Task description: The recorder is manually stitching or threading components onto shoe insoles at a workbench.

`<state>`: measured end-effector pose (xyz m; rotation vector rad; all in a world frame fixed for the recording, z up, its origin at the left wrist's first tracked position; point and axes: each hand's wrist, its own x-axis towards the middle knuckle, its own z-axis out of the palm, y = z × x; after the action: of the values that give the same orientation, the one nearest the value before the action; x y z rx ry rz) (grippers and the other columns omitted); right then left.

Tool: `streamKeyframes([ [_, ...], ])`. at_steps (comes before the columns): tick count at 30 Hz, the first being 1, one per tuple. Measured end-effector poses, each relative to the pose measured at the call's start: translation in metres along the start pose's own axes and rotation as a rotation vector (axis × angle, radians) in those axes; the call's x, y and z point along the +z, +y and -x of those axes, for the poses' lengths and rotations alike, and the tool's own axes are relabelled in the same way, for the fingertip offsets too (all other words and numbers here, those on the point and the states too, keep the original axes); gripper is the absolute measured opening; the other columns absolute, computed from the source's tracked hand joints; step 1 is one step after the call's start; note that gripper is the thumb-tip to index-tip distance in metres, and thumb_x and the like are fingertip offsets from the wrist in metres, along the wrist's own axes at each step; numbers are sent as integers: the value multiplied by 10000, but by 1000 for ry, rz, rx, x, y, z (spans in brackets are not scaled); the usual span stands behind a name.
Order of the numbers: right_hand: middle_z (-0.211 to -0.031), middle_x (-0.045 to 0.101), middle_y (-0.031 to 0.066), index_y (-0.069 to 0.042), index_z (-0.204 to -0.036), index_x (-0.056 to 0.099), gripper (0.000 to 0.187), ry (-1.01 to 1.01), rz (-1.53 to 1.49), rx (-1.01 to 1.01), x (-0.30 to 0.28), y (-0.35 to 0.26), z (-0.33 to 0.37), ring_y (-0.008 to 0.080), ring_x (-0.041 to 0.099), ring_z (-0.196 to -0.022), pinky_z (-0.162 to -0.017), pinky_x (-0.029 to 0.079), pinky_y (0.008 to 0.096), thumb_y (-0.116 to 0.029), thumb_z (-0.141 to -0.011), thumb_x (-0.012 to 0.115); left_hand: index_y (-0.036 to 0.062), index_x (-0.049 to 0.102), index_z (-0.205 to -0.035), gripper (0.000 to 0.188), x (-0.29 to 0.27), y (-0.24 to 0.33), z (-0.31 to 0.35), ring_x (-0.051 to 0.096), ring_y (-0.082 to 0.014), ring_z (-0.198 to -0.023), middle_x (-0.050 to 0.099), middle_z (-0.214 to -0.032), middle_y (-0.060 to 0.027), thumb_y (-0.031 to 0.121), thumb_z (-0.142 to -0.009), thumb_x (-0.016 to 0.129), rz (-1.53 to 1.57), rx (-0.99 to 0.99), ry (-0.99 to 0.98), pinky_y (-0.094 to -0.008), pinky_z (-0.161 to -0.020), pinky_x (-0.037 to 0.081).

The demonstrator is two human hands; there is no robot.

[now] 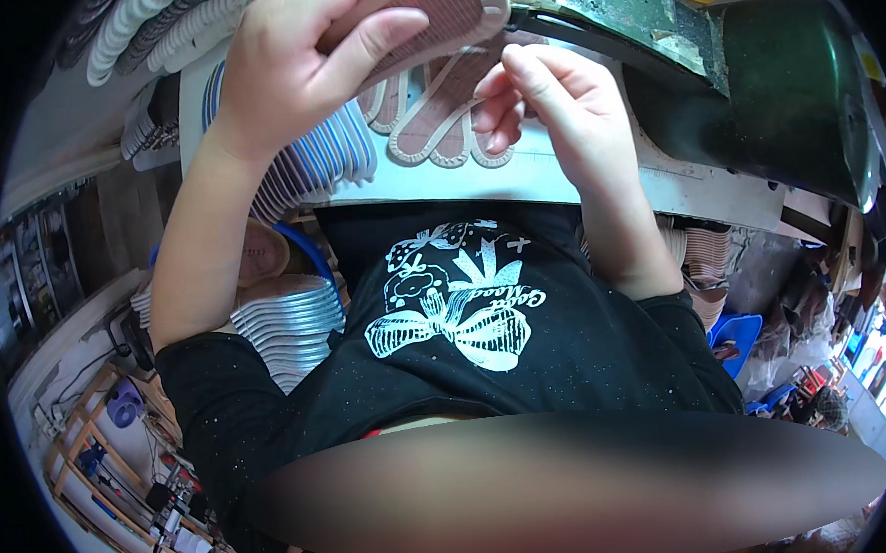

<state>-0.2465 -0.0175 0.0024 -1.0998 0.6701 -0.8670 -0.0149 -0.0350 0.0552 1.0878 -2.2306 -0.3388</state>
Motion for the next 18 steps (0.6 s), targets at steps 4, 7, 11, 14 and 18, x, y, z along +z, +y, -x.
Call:
streamKeyframes([
  [4, -752, 650, 61, 25, -872, 632, 175, -41, 0, -130, 12, -15, 9, 85, 625, -659, -558, 491, 195, -149, -881, 631, -9, 601, -854, 244, -5, 6, 11, 538, -226, -599, 566, -697, -82, 200, -793, 709, -111, 326, 137, -289, -566, 425],
  [7, -783, 653, 61, 20, -891, 633, 142, -30, 113, -267, 22, -23, 18, 82, 627, -662, -564, 491, 188, -110, -846, 671, 4, 602, -840, 232, -11, 12, 21, 524, -220, -566, 554, -675, -75, 197, -780, 714, -183, 381, 154, -296, -538, 410],
  [11, -749, 641, 44, 5, -921, 637, 230, 39, 453, -570, 24, -23, 25, 66, 574, -622, -520, 448, 206, -114, -760, 750, 27, 604, -817, 344, -4, 16, 28, 501, -209, -534, 534, -652, -60, 289, -664, 765, -250, 568, 229, -307, -503, 386],
  [14, -679, 608, 38, -33, -895, 656, 242, -35, 654, -541, 27, -28, 34, 105, 548, -576, -497, 426, 247, -150, -720, 775, 33, 590, -733, 399, -1, 18, 34, 503, -185, -519, 500, -614, -27, 399, -652, 728, -261, 603, 165, -283, -506, 398],
  [18, -593, 565, 89, -2, -837, 637, 184, -328, 891, -147, 34, -27, 48, 165, 525, -499, -486, 421, 285, -182, -818, 667, 12, 555, -685, 496, 6, 16, 48, 485, -205, -504, 472, -605, -47, 500, -711, 640, -210, 630, 11, -283, -477, 372],
])
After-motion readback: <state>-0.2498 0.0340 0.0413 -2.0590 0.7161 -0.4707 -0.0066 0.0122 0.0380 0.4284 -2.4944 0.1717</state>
